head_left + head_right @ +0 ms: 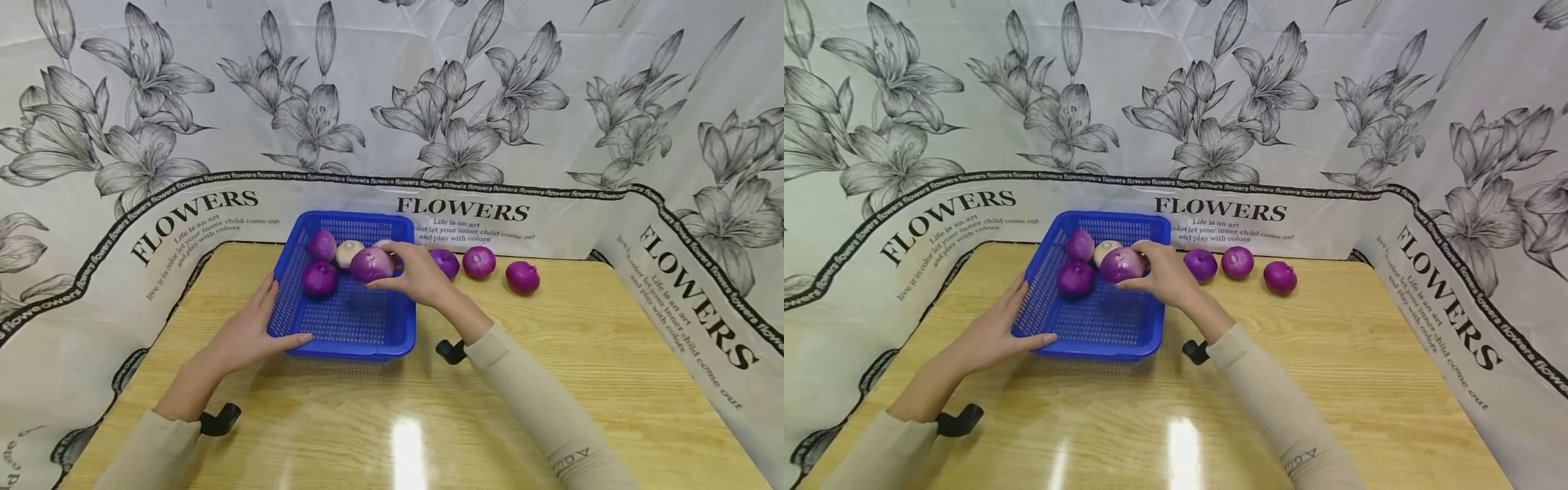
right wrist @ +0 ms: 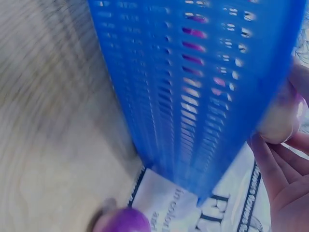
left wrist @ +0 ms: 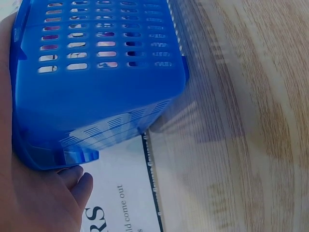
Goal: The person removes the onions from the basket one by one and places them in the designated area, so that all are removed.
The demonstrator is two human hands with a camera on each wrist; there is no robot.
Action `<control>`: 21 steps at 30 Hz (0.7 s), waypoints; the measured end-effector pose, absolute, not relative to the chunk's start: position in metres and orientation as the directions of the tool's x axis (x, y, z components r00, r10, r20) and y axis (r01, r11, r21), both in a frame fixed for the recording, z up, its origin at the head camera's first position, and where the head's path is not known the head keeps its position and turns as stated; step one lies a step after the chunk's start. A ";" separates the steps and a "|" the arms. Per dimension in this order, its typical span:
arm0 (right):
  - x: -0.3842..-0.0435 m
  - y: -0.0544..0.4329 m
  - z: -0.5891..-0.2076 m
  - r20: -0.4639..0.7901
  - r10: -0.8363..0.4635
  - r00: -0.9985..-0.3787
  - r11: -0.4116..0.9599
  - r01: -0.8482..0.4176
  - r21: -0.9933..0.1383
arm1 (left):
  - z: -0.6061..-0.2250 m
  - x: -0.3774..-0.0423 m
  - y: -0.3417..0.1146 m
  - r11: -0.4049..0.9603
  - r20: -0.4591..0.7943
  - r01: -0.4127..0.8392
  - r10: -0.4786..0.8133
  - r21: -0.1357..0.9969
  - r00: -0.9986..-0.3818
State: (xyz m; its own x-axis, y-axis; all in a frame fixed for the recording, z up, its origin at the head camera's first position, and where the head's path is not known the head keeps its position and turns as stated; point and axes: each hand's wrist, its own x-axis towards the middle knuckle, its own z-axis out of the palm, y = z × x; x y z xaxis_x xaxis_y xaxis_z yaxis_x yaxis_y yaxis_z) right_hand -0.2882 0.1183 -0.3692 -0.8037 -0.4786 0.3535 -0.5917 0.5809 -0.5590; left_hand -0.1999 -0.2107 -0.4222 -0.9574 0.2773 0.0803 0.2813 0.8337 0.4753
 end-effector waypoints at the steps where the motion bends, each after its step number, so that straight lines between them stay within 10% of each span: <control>1: -0.287 0.123 -0.367 0.354 -0.469 -0.809 0.583 -0.584 -0.564 | -0.422 -0.200 -0.211 0.833 0.082 0.284 0.279 0.475 -0.957; 21: -0.267 0.194 -0.361 0.362 -0.444 -0.820 0.577 -0.571 -0.585 | -0.421 -0.198 -0.210 0.833 0.090 0.294 0.286 0.470 -0.954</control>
